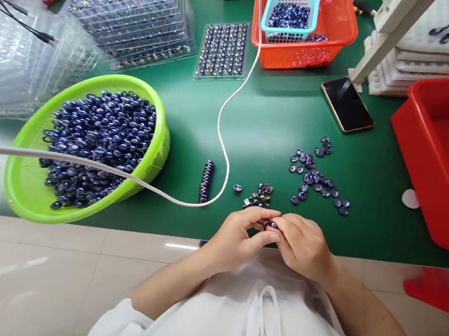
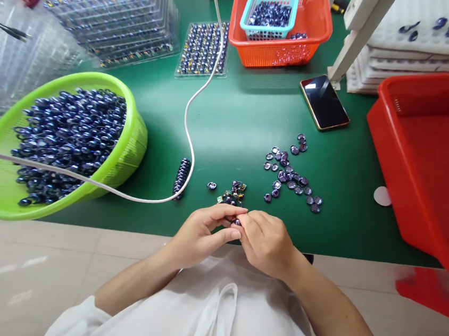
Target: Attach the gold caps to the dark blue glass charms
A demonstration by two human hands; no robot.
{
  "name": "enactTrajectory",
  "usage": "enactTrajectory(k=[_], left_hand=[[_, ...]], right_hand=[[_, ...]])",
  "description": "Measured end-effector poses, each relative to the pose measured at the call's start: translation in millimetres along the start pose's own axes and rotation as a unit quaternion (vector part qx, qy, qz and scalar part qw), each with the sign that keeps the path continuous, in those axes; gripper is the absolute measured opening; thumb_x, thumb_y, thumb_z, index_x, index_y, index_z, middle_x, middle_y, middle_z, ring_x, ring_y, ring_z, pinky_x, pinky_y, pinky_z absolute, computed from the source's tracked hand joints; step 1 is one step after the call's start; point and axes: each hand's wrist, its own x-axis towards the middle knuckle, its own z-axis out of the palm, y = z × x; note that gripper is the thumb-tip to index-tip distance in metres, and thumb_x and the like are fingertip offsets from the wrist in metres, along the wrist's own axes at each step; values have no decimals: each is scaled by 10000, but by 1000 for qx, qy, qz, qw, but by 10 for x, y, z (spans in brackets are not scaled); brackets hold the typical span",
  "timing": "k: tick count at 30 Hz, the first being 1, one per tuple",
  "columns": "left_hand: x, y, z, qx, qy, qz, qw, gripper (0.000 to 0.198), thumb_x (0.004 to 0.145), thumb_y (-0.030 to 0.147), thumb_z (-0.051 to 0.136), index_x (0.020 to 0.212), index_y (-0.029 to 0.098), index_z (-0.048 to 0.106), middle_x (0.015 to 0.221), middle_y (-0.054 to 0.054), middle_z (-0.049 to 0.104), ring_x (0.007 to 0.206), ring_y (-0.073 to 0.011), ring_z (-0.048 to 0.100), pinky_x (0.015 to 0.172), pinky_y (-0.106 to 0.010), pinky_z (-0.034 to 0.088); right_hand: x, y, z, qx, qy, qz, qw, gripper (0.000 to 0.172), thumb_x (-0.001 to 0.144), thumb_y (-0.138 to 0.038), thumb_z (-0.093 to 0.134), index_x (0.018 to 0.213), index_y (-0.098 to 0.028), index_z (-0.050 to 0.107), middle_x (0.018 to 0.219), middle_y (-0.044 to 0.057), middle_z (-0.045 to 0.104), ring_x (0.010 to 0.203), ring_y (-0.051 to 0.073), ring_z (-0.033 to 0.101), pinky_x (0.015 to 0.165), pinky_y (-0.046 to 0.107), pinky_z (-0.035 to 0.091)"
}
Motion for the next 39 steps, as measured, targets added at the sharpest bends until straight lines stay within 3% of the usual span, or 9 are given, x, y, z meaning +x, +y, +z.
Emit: enactTrajectory(k=[5, 12, 16, 19, 23, 26, 31, 34, 39], left_hand=[[-6, -8, 2, 27, 5, 27, 999, 247, 869, 252, 698, 1091, 149, 726, 983, -103, 739, 869, -203, 698, 807, -323, 592], [-5, -56, 5, -23, 15, 5, 1000, 267, 836, 239, 737, 1081, 134, 737, 971, -104, 740, 851, -193, 690, 814, -330, 586], [2, -60, -28, -113, 17, -16, 993, 366, 765, 207, 823, 1114, 156, 727, 1002, -91, 733, 900, -184, 699, 849, -312, 584], [17, -39, -92, -209, -13, -43, 977, 481, 720, 178, 863, 1170, 179, 694, 1014, -82, 742, 899, -186, 719, 806, -301, 595], [9, -31, -175, -262, -47, -102, 959, 230, 762, 225, 842, 944, 136, 734, 862, -65, 770, 817, -174, 736, 789, -295, 590], [-38, -46, -226, -225, -43, -113, 967, 168, 785, 260, 821, 847, 131, 731, 805, -61, 774, 781, -176, 735, 757, -287, 579], [-147, -39, -350, 24, 38, 17, 999, 74, 860, 211, 729, 843, 143, 755, 812, -73, 760, 743, -160, 689, 705, -272, 534], [-194, -37, -421, 115, 104, 114, 981, 45, 864, 141, 703, 848, 152, 743, 798, -68, 745, 728, -155, 670, 685, -271, 526], [-227, -54, -494, 169, 157, 199, 952, 102, 842, 68, 709, 880, 159, 733, 841, -75, 748, 793, -166, 696, 726, -280, 551]], right_hand=[[4, -1, 18, -13, -8, -15, 1000, 187, 947, -132, 505, 1107, -187, 583, 771, 52, 698, 667, 181, 659, 599, 301, 533], [11, 2, 41, -6, 10, -29, 1000, 213, 931, -111, 532, 1135, -154, 578, 744, 61, 696, 657, 191, 661, 592, 306, 545], [2, -25, 24, 16, 36, -17, 999, 351, 934, -84, 562, 1279, -144, 554, 813, 66, 723, 699, 178, 668, 630, 295, 556], [-17, -29, 7, 42, 44, 4, 998, 527, 920, -62, 607, 1422, -170, 491, 882, 67, 732, 733, 170, 661, 672, 300, 565], [-31, -23, 23, 83, 31, 2, 996, 619, 921, -60, 609, 1500, -198, 436, 906, 67, 726, 734, 174, 651, 655, 313, 559], [-38, -30, 31, 118, 10, -13, 993, 615, 943, -92, 582, 1522, -199, 407, 926, 70, 725, 746, 180, 660, 650, 320, 562], [-45, 17, -61, 114, -33, 46, 992, 530, 949, -88, 566, 1457, -205, 470, 967, 69, 699, 845, 195, 650, 755, 362, 553], [7, 65, -78, 47, -28, 100, 993, 350, 931, -84, 599, 1258, -210, 597, 953, 69, 672, 867, 210, 613, 794, 394, 529], [177, 53, 65, -40, -84, 96, 991, 197, 931, -156, 627, 1127, -176, 613, 991, 102, 655, 914, 245, 596, 819, 418, 525]])
